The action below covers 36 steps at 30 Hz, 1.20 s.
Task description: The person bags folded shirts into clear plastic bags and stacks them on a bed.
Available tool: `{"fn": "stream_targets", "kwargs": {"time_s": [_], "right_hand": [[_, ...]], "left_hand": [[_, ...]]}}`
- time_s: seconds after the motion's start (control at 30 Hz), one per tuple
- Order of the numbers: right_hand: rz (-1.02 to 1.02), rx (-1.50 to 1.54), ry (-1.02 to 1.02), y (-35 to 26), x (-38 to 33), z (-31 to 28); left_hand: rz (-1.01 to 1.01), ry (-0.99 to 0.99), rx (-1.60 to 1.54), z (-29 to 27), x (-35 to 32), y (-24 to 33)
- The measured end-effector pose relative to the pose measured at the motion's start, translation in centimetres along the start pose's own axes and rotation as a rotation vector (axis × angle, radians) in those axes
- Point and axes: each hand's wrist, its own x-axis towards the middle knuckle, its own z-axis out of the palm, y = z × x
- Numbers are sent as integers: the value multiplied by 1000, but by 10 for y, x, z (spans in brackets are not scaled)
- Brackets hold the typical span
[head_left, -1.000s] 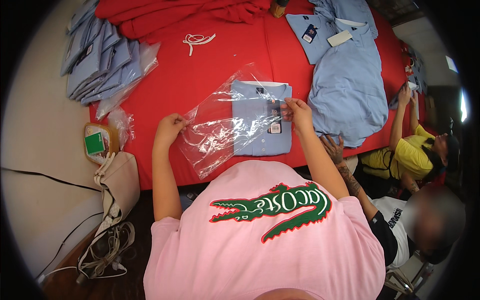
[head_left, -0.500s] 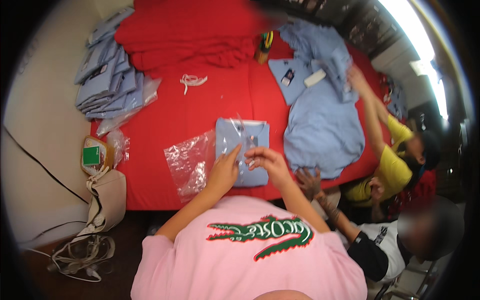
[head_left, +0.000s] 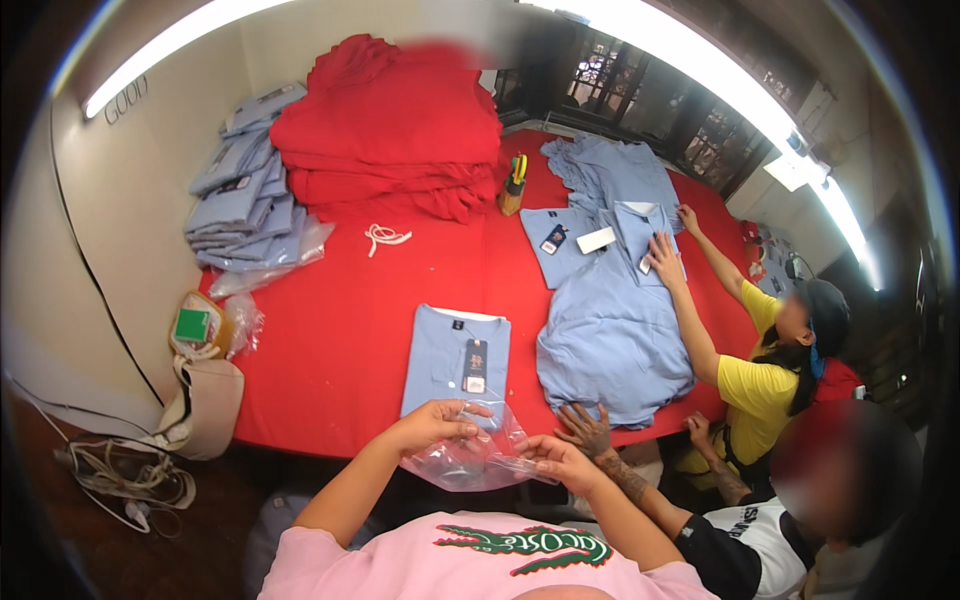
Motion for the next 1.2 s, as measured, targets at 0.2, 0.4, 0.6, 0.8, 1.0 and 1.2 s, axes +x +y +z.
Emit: {"fn": "stream_targets", "kwargs": {"time_s": [0.2, 0.4, 0.6, 0.8, 1.0, 1.2], "right_hand": [[89, -179, 153, 69, -59, -50], [117, -234, 141, 109, -70, -40], [-178, -875, 85, 103, -79, -35], [-328, -1251, -48, 112, -84, -42], [-311, -1408, -74, 160, -78, -29], [-453, -1358, -265, 176, -54, -5]], "left_hand": [[96, -65, 80, 59, 34, -87], [128, 170, -127, 104, 35, -179], [470, 1387, 936, 23, 31, -150], [228, 1267, 559, -37, 58, -152], [222, 1217, 516, -11, 34, -178], [342, 1160, 939, 55, -14, -165]]}}
